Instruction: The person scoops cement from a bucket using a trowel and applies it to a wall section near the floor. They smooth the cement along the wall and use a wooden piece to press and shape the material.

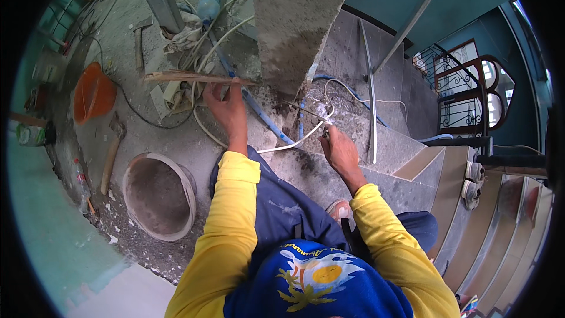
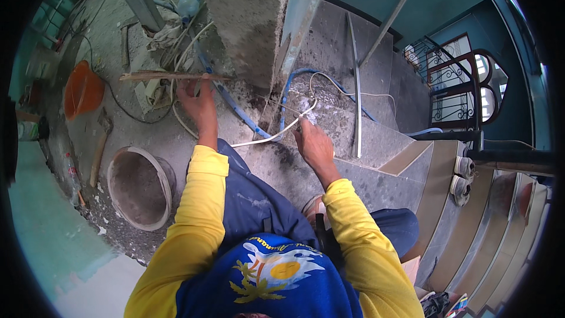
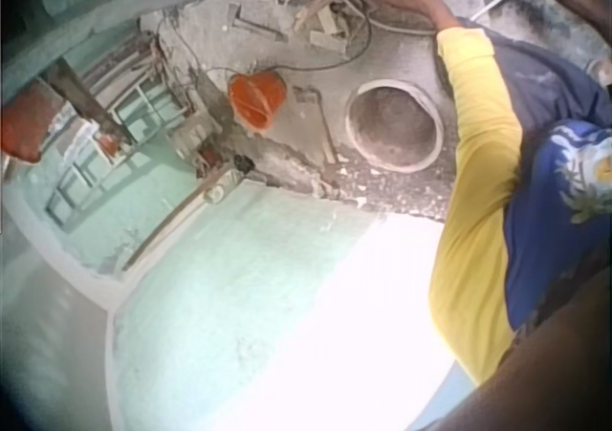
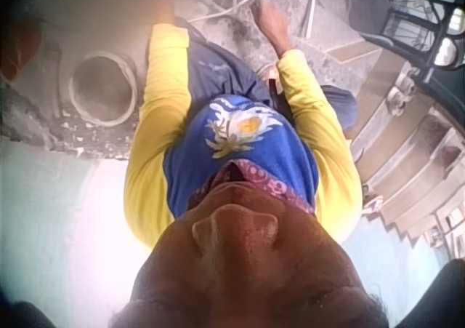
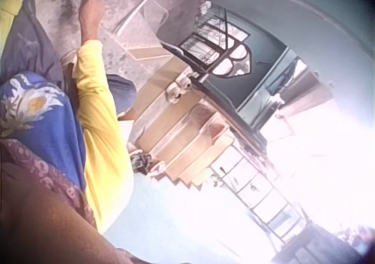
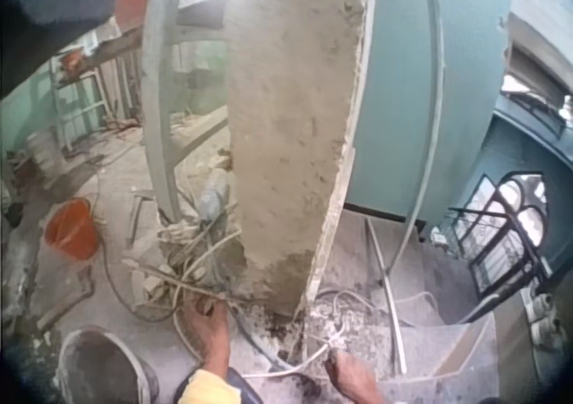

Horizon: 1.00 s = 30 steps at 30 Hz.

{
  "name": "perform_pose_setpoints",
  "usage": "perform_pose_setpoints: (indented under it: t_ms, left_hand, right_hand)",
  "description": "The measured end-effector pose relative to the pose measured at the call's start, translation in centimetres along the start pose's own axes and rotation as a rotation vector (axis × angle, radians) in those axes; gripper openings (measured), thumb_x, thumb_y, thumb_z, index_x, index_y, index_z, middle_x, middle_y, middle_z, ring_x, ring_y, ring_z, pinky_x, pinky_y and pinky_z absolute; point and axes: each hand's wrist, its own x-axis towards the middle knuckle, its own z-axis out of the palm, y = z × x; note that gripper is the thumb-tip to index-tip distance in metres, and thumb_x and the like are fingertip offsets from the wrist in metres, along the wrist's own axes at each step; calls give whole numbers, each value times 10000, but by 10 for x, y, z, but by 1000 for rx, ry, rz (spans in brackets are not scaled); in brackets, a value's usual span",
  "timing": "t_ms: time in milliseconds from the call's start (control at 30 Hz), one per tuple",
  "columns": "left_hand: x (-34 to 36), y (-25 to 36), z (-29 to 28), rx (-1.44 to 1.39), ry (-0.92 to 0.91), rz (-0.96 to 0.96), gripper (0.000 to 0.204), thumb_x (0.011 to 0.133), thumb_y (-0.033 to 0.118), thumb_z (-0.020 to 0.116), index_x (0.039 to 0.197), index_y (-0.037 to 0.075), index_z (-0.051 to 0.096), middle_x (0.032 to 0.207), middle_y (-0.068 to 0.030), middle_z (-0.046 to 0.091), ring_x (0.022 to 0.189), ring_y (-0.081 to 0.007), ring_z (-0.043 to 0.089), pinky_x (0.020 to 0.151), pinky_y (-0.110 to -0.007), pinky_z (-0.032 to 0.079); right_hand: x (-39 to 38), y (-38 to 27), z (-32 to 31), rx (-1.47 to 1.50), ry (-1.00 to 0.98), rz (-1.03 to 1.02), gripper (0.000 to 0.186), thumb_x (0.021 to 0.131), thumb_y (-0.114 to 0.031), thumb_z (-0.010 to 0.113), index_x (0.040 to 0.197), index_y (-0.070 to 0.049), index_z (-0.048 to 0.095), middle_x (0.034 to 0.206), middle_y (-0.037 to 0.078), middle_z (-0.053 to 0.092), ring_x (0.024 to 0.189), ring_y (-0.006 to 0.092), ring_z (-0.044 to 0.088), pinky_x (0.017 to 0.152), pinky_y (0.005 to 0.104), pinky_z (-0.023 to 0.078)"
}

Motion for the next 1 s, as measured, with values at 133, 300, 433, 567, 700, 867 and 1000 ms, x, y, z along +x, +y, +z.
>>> perform_pose_setpoints:
  t_ms: [133, 300, 433, 567, 700, 867, 1000]
  left_hand:
    - [0, 2, 1, -57, 2, 4, 724, 948, 189, 840, 1478, -65, 417, 1400, -208, 539, 1292, -228, 555, 986, -355, 554]
    - [1, 1, 1, -50, 3, 2, 719, 947, 171, 837, 1478, -68, 415, 1400, -203, 531, 1303, -225, 548, 1006, -351, 552]
    - [2, -1, 0, -25, 2, -7, 723, 949, 173, 835, 1481, -70, 411, 1393, -199, 531, 1305, -225, 547, 1019, -350, 545]
    - [0, 3, 0, -65, 12, -5, 726, 946, 183, 838, 1477, -74, 415, 1387, -189, 531, 1305, -227, 546, 1017, -357, 539]
    - [3, 2, -3, -49, 10, -2, 713, 934, 158, 843, 1472, -64, 431, 1391, -176, 534, 1296, -224, 552, 1014, -354, 536]
    - [5, -2, -3, -77, 12, 14, 712, 929, 155, 846, 1477, -49, 440, 1391, -175, 545, 1282, -219, 564, 1023, -353, 536]
    - [4, -2, 0, -88, 13, 1, 712, 930, 157, 844, 1475, -53, 437, 1388, -179, 546, 1279, -219, 566, 1028, -356, 543]
  right_hand:
    - [4, -4, -3, -15, 40, -19, 408, 1022, -303, 673, 1331, -63, 558, 1041, 214, 725, 968, 427, 704, 814, 552, 557]
    - [15, -4, -17, -28, 31, -32, 405, 1020, -293, 686, 1314, -49, 552, 1024, 240, 725, 961, 449, 708, 797, 555, 547]
    - [28, -11, -33, -21, 25, -36, 391, 1019, -298, 690, 1293, -56, 552, 986, 228, 724, 932, 447, 706, 779, 556, 545]
    - [29, -23, -43, 43, 108, -83, 354, 1017, -307, 690, 1235, -60, 559, 940, 213, 717, 927, 436, 700, 775, 548, 540]
    - [19, -22, -38, 27, 75, -80, 356, 1007, -288, 713, 1239, -53, 580, 978, 224, 727, 916, 461, 703, 761, 566, 539]
    - [15, -16, -21, -21, 30, -28, 362, 1007, -288, 709, 1243, -53, 569, 1004, 234, 723, 945, 462, 696, 774, 575, 528]
    - [28, -36, -26, -40, 15, 11, 382, 1019, -299, 694, 1280, -55, 560, 1005, 237, 720, 945, 461, 696, 779, 576, 528]
